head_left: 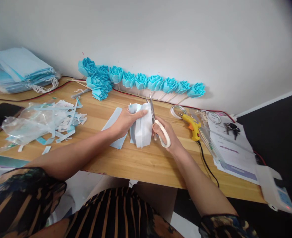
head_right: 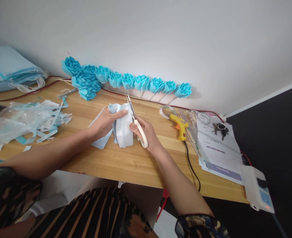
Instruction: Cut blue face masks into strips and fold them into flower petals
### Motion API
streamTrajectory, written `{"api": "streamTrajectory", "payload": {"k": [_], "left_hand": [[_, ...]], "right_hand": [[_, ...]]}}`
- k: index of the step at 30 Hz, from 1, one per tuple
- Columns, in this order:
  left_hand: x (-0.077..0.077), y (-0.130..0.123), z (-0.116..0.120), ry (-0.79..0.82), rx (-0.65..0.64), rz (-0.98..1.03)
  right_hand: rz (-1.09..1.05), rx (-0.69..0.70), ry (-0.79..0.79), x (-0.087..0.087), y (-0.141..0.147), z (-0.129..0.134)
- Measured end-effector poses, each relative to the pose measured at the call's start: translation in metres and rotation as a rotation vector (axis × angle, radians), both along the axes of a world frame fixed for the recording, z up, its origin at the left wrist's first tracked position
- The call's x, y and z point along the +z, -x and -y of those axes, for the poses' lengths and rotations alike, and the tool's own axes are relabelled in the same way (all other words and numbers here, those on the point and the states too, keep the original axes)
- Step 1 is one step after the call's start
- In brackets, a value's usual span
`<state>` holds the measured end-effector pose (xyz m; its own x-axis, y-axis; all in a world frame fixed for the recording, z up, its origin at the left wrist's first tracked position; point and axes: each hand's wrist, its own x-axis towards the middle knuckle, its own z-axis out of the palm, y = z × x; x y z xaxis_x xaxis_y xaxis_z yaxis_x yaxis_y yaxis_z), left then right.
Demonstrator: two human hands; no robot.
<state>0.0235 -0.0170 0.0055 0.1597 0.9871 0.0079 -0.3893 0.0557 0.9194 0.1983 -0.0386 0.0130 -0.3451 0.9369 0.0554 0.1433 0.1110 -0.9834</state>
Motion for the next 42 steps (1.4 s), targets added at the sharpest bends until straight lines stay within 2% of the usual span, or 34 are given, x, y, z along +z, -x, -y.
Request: {"api": "streamTrajectory", "payload": {"k": [6,42], "left_hand": [[-0.0007,0.0003,-0.0005,-0.013,-0.019,0.01],[-0.0004,0.0042,-0.0048,0.004,-0.027,0.036]], "right_hand": [[0.001,-0.016,-0.005,0.003,0.001,0.0006],[-0.108,-0.059,0.077,-0.0048,0.001,-0.0008]]}}
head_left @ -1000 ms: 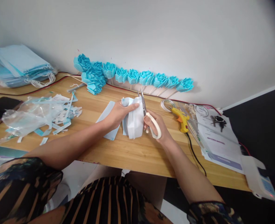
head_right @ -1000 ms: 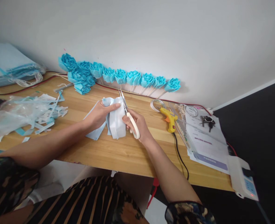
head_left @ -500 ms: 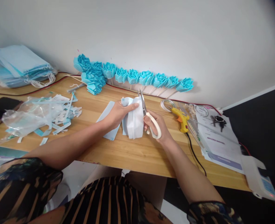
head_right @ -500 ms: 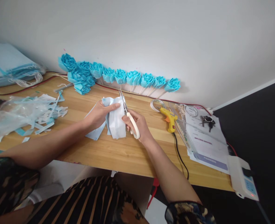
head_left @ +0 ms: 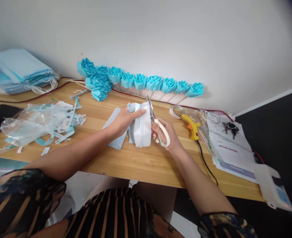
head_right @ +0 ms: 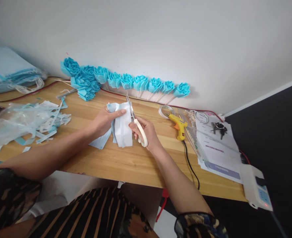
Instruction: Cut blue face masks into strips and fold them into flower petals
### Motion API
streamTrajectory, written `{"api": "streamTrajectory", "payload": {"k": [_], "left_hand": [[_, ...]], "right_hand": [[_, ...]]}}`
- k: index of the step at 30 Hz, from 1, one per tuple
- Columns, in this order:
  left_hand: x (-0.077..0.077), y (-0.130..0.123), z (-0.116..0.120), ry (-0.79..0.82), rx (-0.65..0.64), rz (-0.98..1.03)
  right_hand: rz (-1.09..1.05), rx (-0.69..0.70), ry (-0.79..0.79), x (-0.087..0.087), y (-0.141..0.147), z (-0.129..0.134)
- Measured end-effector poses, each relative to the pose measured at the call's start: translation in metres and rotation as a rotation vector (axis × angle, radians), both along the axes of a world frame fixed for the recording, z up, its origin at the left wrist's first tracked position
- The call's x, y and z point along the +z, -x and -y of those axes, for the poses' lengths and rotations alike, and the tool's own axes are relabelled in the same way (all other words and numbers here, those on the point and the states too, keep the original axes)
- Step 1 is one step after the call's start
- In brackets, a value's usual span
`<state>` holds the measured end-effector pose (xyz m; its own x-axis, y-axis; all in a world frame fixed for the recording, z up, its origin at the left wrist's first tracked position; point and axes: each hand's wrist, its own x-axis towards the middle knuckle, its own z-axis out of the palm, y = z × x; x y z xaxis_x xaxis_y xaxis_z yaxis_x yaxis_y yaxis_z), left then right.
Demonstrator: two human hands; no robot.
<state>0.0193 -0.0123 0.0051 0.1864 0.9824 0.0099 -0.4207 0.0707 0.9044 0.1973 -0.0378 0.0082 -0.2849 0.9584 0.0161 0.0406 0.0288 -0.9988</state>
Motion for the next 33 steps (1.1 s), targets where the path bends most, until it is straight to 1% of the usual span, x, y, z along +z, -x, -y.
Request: {"api": "streamTrajectory", "payload": {"k": [3,8,13,16,18,21,23,29,31,32,33], "left_hand": [[-0.001,0.002,-0.002,0.014,-0.004,0.001],[-0.002,0.007,-0.008,0.097,-0.01,-0.028],[0.005,0.019,-0.015,0.172,-0.028,-0.086],[0.01,0.026,-0.019,0.195,-0.012,-0.062],[0.013,0.03,-0.021,0.201,0.008,-0.032],[0.013,0.033,-0.024,0.2,0.041,-0.002],[0.013,0.035,-0.027,0.187,0.072,0.015],[0.013,0.045,-0.043,0.103,0.267,0.166],[0.015,0.047,-0.045,0.113,0.286,0.191],[0.016,0.046,-0.044,0.123,0.278,0.19],[0.017,0.045,-0.043,0.132,0.256,0.18]], "right_hand": [[-0.009,-0.039,-0.015,0.003,-0.003,-0.002],[-0.094,-0.127,0.005,0.005,-0.012,-0.009],[-0.212,-0.149,0.099,0.001,-0.02,-0.019],[-0.29,-0.147,0.147,-0.001,-0.021,-0.022],[-0.309,-0.121,0.167,-0.003,-0.021,-0.022],[-0.288,-0.065,0.183,-0.004,-0.021,-0.019],[-0.266,0.001,0.181,-0.005,-0.022,-0.017],[-0.192,0.319,0.025,-0.001,-0.03,-0.015],[-0.142,0.441,0.003,0.0,-0.033,-0.016],[-0.137,0.477,-0.005,0.0,-0.034,-0.016],[-0.158,0.484,-0.019,-0.001,-0.035,-0.017]]}}
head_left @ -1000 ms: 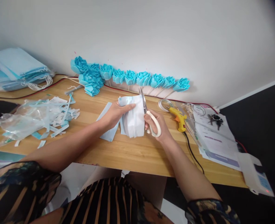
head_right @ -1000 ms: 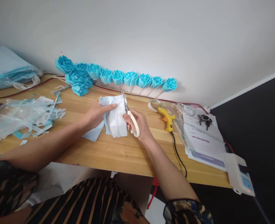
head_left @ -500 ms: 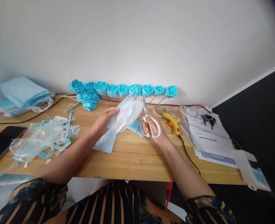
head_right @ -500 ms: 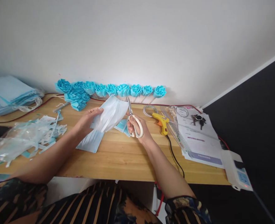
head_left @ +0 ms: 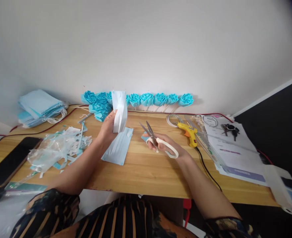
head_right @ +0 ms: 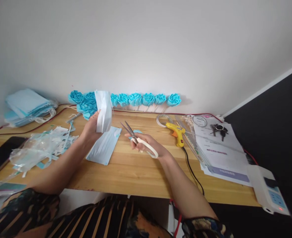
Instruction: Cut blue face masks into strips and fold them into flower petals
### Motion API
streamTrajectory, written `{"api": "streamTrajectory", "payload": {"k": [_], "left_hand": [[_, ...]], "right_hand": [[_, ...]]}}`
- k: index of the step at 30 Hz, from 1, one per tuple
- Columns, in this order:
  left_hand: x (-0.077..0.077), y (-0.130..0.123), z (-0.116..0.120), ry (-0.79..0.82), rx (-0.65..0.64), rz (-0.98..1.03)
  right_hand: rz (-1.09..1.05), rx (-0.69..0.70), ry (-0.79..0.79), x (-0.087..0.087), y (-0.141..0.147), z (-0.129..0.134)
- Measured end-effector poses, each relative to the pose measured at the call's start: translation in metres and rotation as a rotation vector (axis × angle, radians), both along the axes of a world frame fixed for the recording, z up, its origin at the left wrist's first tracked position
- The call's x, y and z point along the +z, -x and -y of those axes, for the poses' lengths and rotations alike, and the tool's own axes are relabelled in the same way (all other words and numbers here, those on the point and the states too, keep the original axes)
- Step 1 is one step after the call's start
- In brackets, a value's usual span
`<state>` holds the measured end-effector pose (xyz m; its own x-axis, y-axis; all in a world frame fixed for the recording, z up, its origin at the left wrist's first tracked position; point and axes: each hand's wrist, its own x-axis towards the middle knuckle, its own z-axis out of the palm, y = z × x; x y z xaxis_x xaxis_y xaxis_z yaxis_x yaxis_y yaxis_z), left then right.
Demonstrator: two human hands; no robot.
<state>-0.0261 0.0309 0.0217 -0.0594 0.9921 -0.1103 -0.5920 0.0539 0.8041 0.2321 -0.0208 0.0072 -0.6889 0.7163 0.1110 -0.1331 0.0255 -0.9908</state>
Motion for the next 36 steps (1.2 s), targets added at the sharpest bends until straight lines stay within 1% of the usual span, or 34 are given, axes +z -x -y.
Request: {"api": "streamTrajectory", "payload": {"k": [1,2,5,9,11,13,16,19,23,26,28,29,31,33,34,36], "left_hand": [[0.001,-0.001,0.002,0.001,-0.029,-0.011],[0.001,-0.003,0.004,-0.008,-0.06,-0.022],[0.003,-0.009,0.012,-0.055,-0.149,-0.074],[0.007,-0.013,0.021,-0.054,-0.278,-0.219],[0.012,-0.015,0.026,-0.058,-0.341,-0.299],[0.018,-0.017,0.032,-0.069,-0.376,-0.369],[0.024,-0.019,0.041,-0.068,-0.425,-0.481],[0.026,-0.021,0.046,-0.079,-0.478,-0.619],[0.032,-0.029,0.045,-0.149,-0.499,-0.812],[0.038,-0.036,0.039,-0.198,-0.555,-0.919],[0.04,-0.038,0.031,-0.214,-0.608,-0.889],[0.04,-0.038,0.027,-0.215,-0.615,-0.823],[0.036,-0.036,0.02,-0.199,-0.593,-0.61],[0.028,-0.034,0.016,-0.157,-0.58,-0.349],[0.024,-0.033,0.017,-0.136,-0.602,-0.238],[0.014,-0.032,0.022,-0.145,-0.593,-0.06]], "right_hand": [[-0.056,-0.031,-0.002,-0.001,0.0,-0.001],[-0.131,-0.091,-0.001,-0.001,0.0,-0.002],[-0.313,-0.335,0.002,-0.001,-0.001,-0.008],[-0.329,-0.626,-0.001,0.007,-0.006,-0.014],[-0.313,-0.734,-0.026,0.011,-0.011,-0.015],[-0.299,-0.81,-0.08,0.015,-0.014,-0.015],[-0.278,-0.832,-0.164,0.021,-0.017,-0.012],[-0.241,-0.773,-0.22,0.025,-0.016,-0.008],[-0.147,-0.69,-0.186,0.025,-0.012,-0.005],[-0.029,-0.657,-0.217,0.023,-0.009,-0.005],[0.019,-0.69,-0.241,0.022,-0.007,-0.005],[0.017,-0.721,-0.234,0.022,-0.006,-0.004],[-0.013,-0.787,-0.187,0.022,-0.005,-0.004],[-0.054,-0.844,-0.115,0.021,-0.004,-0.005],[-0.073,-0.866,-0.07,0.019,-0.003,-0.007],[-0.13,-0.891,0.025,0.015,-0.003,-0.01]]}}
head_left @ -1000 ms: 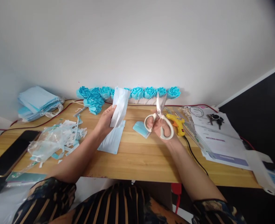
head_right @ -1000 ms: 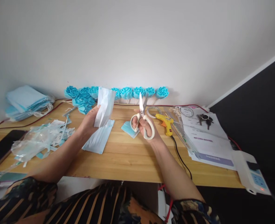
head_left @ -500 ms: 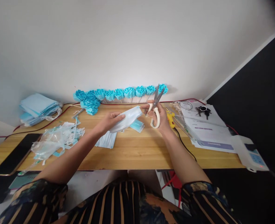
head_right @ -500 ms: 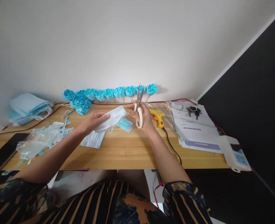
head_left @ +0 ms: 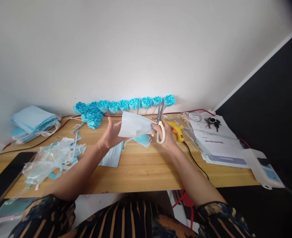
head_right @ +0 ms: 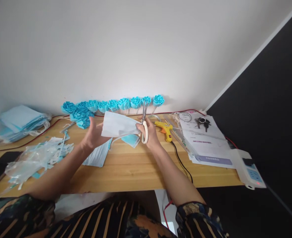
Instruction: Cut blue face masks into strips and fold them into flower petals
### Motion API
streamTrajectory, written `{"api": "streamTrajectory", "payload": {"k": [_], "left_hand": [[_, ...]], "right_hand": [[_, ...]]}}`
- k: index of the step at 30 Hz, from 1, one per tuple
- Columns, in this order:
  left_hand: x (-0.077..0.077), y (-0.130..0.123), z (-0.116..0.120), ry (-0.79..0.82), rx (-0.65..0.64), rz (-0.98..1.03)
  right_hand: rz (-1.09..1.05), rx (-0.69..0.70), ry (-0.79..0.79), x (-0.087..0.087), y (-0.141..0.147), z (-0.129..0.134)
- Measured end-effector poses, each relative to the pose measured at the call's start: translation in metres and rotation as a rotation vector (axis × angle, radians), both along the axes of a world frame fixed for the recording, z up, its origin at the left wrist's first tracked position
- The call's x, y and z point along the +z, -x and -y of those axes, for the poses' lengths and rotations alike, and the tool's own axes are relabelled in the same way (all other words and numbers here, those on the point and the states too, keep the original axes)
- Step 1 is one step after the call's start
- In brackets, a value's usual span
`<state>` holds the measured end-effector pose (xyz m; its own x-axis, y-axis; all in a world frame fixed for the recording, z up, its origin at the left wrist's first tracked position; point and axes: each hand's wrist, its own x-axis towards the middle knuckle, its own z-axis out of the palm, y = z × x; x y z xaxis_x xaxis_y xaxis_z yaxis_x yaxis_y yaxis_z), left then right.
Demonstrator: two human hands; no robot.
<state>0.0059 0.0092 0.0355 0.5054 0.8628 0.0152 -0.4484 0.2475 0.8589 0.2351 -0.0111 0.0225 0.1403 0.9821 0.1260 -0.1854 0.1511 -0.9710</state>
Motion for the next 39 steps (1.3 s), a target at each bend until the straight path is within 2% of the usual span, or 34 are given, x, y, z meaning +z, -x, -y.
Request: {"api": "streamTrajectory", "payload": {"k": [3,6,10,13,16,22,28,32,36,39], "left_hand": [[-0.012,-0.002,0.013,-0.012,-0.039,0.113],[-0.02,-0.006,0.022,-0.029,-0.019,0.041],[-0.023,-0.011,0.021,0.041,0.16,-0.081],[-0.022,-0.011,0.017,0.074,0.337,-0.049],[-0.019,-0.008,0.015,0.094,0.417,0.009],[-0.014,-0.009,0.015,0.099,0.442,0.069],[-0.017,-0.007,0.013,0.186,0.452,0.212],[-0.024,-0.007,0.018,0.192,0.375,0.27],[-0.029,-0.007,0.023,0.164,0.257,0.232],[-0.028,-0.003,0.022,0.103,0.275,0.177]], "right_hand": [[-0.139,0.024,0.044,-0.006,0.002,-0.004],[-0.174,0.048,0.075,-0.011,0.005,-0.005],[-0.147,0.098,0.112,-0.014,0.01,-0.003],[-0.11,0.118,0.102,-0.016,0.012,0.0],[-0.048,0.12,0.073,-0.016,0.013,0.003],[0.063,0.146,0.043,-0.017,0.014,0.005],[-0.073,0.167,0.05,-0.019,0.012,0.001],[0.005,0.179,0.054,-0.02,0.014,0.002],[0.085,0.092,0.039,-0.023,0.014,0.003],[0.134,0.056,0.018,-0.019,0.011,0.003]]}}
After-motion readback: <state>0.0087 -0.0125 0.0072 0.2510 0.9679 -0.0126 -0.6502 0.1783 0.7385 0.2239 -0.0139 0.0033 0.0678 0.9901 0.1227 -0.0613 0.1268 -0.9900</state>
